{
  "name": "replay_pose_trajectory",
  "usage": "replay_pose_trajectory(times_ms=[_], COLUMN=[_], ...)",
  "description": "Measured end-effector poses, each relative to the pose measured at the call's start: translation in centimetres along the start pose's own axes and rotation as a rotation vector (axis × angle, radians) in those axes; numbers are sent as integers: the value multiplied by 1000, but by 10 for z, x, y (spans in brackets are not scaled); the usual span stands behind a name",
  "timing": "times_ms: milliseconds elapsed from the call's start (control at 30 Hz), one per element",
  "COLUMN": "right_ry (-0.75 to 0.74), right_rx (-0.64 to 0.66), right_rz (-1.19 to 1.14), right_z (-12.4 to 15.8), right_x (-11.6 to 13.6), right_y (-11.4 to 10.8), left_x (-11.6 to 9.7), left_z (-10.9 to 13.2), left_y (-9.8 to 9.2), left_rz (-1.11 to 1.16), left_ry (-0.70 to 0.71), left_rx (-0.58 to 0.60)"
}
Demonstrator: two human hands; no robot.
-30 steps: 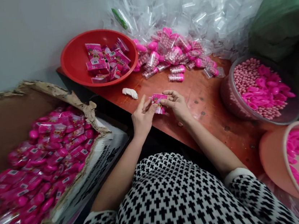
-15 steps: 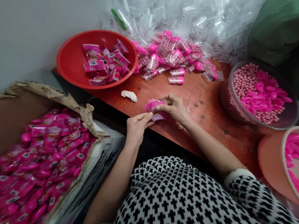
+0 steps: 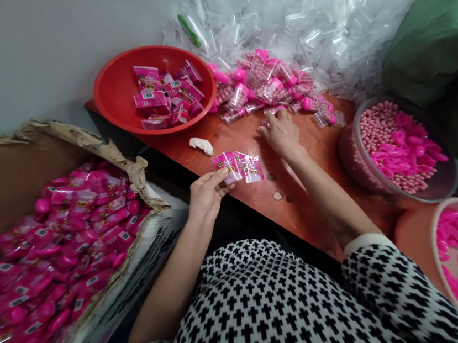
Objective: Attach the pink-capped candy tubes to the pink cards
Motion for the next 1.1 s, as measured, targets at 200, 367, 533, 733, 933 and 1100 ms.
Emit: replay_pose_trajectory(times_ms=[200,367,533,733,933,1100], right_ry=[-355,-113,207,319,404,383], right_rx=[217,-44,58,170,405,258], right_rz=[-116,-196,23,-734,-1346,-1330], right_z=[26,33,18,47,87,85], right_x=[1,-33,-55,-21,42,37], right_y=[17,-23,-18,2,37,36], left_x=[0,4,-2,1,8,12], left_z=[-2,-4,1,2,5,9], left_y=[-7,2,13,20,39,40], left_rz=[41,123,147,93,-36,-112], left_ry=[-17,-14,52,54,58,69], left_rx=[-42,-14,32,69,218,263])
Point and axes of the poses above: each hand's wrist, its own z-axis away from the middle knuckle, its own y-axis out of the palm, x = y × z, the point moved 9 cm from there along -z, towards the middle knuckle, and after that the axes turned 13 degrees about -z, right-handed, at the moved point
